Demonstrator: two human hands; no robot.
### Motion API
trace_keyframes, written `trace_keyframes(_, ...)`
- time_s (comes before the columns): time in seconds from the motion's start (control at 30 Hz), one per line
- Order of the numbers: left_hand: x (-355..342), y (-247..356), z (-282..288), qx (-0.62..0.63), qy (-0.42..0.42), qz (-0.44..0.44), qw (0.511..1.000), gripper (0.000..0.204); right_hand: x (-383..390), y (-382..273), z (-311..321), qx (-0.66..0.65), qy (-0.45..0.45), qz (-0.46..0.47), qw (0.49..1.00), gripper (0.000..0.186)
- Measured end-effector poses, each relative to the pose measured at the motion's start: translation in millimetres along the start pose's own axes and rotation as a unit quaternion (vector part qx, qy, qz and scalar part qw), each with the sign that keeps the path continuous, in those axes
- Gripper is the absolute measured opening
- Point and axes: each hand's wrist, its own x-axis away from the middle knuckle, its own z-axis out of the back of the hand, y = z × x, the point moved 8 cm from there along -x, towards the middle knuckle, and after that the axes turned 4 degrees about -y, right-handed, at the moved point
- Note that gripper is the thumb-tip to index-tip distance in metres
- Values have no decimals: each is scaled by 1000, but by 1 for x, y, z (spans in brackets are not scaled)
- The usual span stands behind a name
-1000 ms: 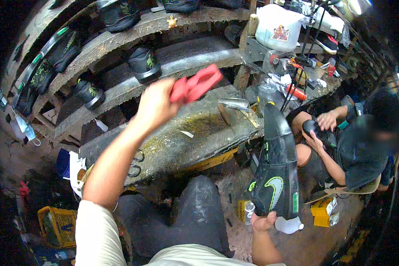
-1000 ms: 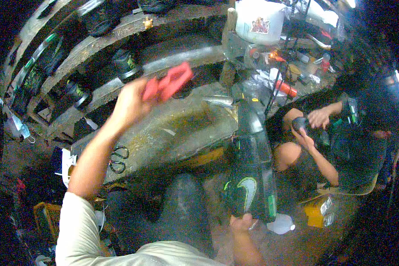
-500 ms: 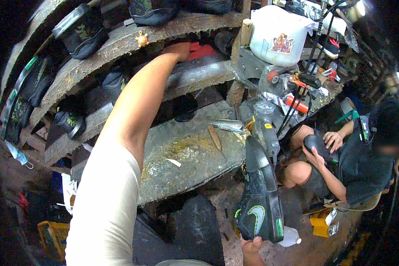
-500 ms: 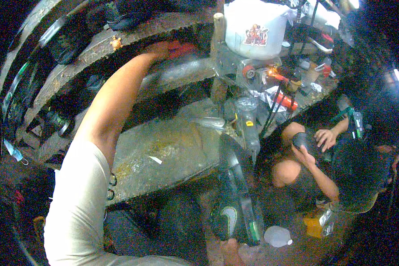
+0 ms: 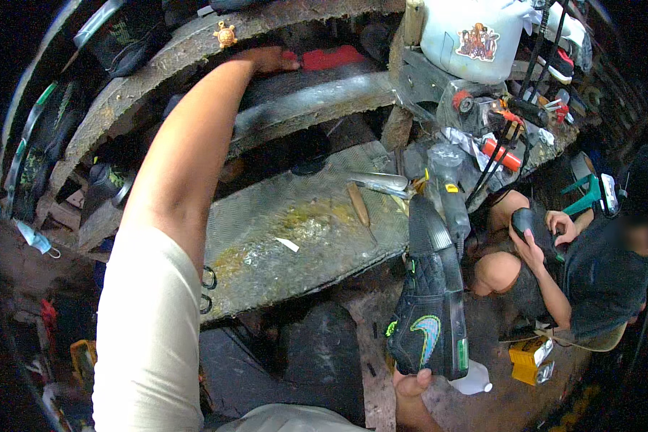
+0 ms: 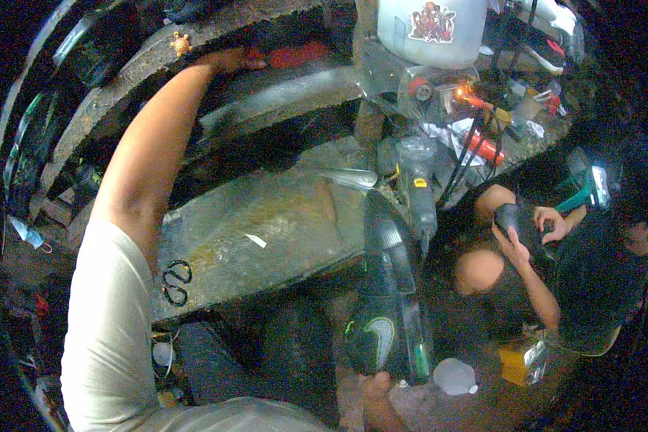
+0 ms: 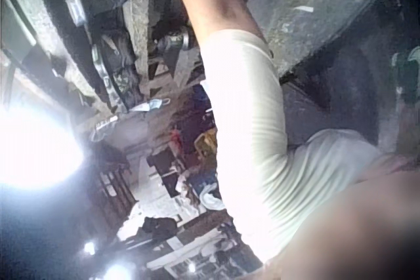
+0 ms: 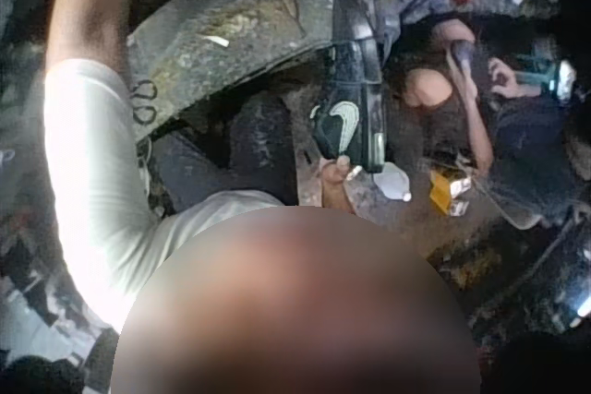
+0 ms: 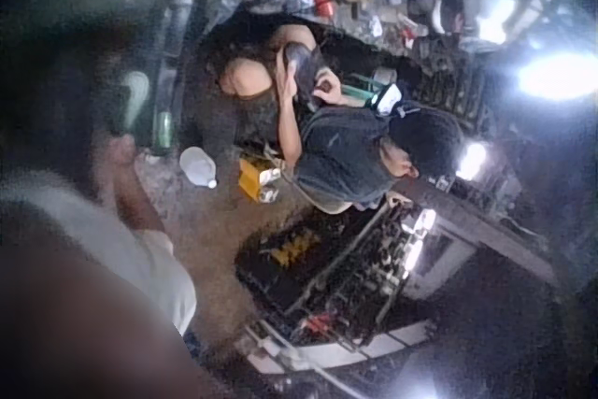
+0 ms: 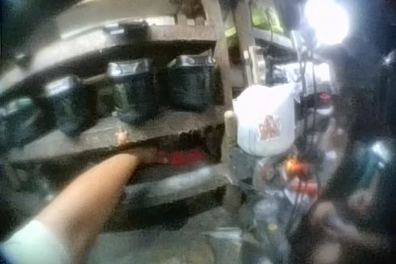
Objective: The person uses a screwdriver to scrape and clean the surface of a black shoe sole, then applies a liquid with a brush to the sole. The person repeatedly scrapes different areas of the sole and applies the liquid, then places the sole on a nearby shelf.
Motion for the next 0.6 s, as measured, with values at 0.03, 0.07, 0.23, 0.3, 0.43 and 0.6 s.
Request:
trace_keyframes(0.03,3,4,2,-21,21,-7,1000,84,0,0,-1,-1,-3,-1,1000,75)
trace_keyframes(0.07,5,3,-8,-5,-32,8,999,86,-1,-1,-1,-1,-5,-1,1000,75)
trace_keyframes(0.23,-7,25,-4,34,52,5,998,80,-1,-2,-1,14,-8,-2,1000,73)
trace_keyframes(0.3,-13,38,-1,38,63,-8,997,75,-2,-2,-2,19,-11,-3,1000,73)
trace_keyframes(0.43,-16,53,-5,61,72,-22,995,63,-7,-7,-11,41,-16,-4,999,72)
trace_keyframes(0.6,-1,56,0,52,131,9,990,60,-58,-29,-48,190,-38,7,981,70)
